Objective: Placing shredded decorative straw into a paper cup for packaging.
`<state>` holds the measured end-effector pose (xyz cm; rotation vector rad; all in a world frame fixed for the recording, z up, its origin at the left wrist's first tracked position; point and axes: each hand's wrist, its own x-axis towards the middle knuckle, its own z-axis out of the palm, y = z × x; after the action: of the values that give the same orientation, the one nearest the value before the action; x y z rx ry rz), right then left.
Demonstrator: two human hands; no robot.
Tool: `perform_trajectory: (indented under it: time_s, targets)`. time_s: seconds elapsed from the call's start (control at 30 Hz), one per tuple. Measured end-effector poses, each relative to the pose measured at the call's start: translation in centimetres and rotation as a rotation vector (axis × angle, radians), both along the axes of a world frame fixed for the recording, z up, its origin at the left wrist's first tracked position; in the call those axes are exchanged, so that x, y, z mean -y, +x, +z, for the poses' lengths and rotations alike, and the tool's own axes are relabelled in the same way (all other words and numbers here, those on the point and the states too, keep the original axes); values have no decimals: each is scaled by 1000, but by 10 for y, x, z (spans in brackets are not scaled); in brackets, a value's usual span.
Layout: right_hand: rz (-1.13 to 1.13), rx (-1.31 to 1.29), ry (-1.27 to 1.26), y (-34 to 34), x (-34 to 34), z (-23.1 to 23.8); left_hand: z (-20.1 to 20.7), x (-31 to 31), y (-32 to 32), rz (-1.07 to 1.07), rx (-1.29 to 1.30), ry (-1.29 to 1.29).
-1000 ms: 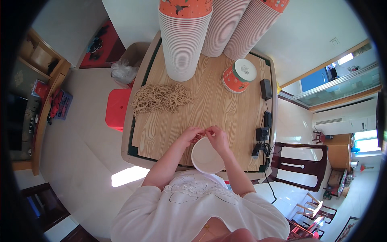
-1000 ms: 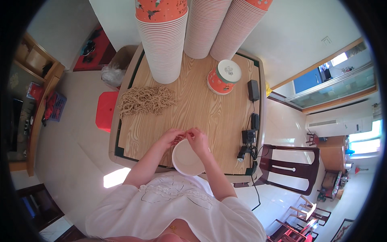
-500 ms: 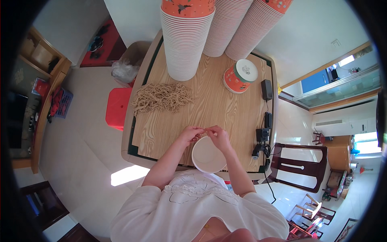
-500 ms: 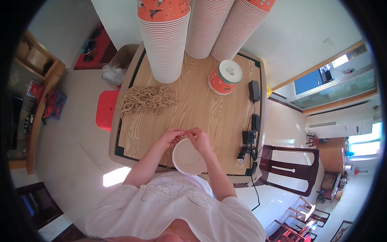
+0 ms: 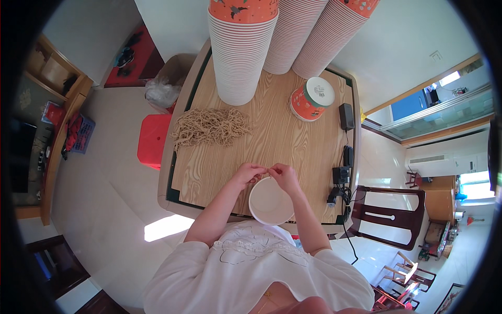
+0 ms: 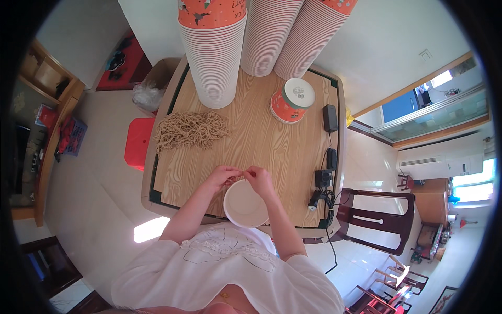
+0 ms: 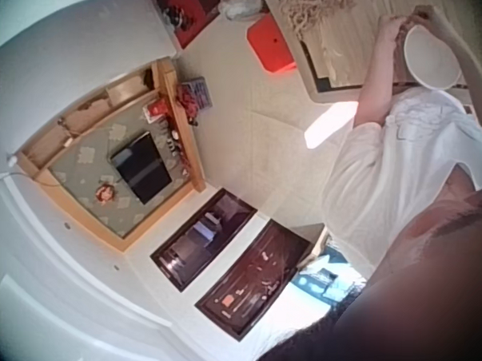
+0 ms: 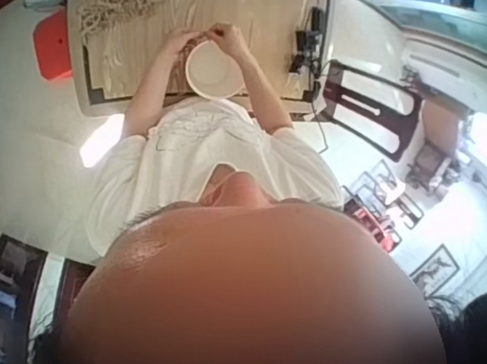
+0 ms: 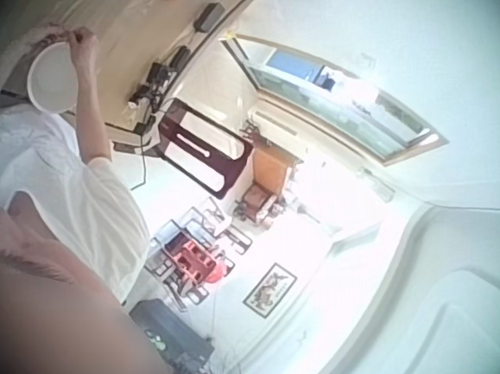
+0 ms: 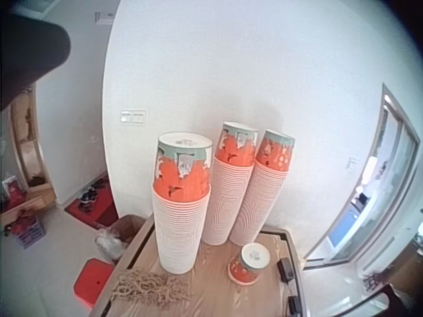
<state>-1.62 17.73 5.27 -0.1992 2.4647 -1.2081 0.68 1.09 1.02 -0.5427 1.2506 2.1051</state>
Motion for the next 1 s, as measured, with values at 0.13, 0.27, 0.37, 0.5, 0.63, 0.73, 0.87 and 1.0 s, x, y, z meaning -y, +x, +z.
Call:
perform_trajectory:
  time_s: [0.13, 0.27, 0.37, 0.5, 0.63, 0.73, 0.87, 1.0]
  targets:
    - [0, -3, 25, 0, 0, 3, 2, -2, 0, -5, -8, -44]
    - [8, 17, 51, -1, 1, 4, 1, -5, 0, 9, -29, -100]
    - [-16, 41, -45, -2, 3, 4, -2, -5, 0, 17, -57, -114]
    - [84, 112, -56, -5, 4, 6, 0, -3, 3, 46, -50, -156]
    - [87, 112, -99, -7, 2, -6, -18, 4, 9, -43, -250, -338]
    - [58, 134, -130, -6, 1, -11, -24, 8, 14, -63, -305, -330]
    - [49, 157, -112, -8, 0, -12, -15, 12, 14, -55, -226, -255]
    - [92, 146, -65, -6, 9, 8, -7, 12, 11, -39, -160, -181]
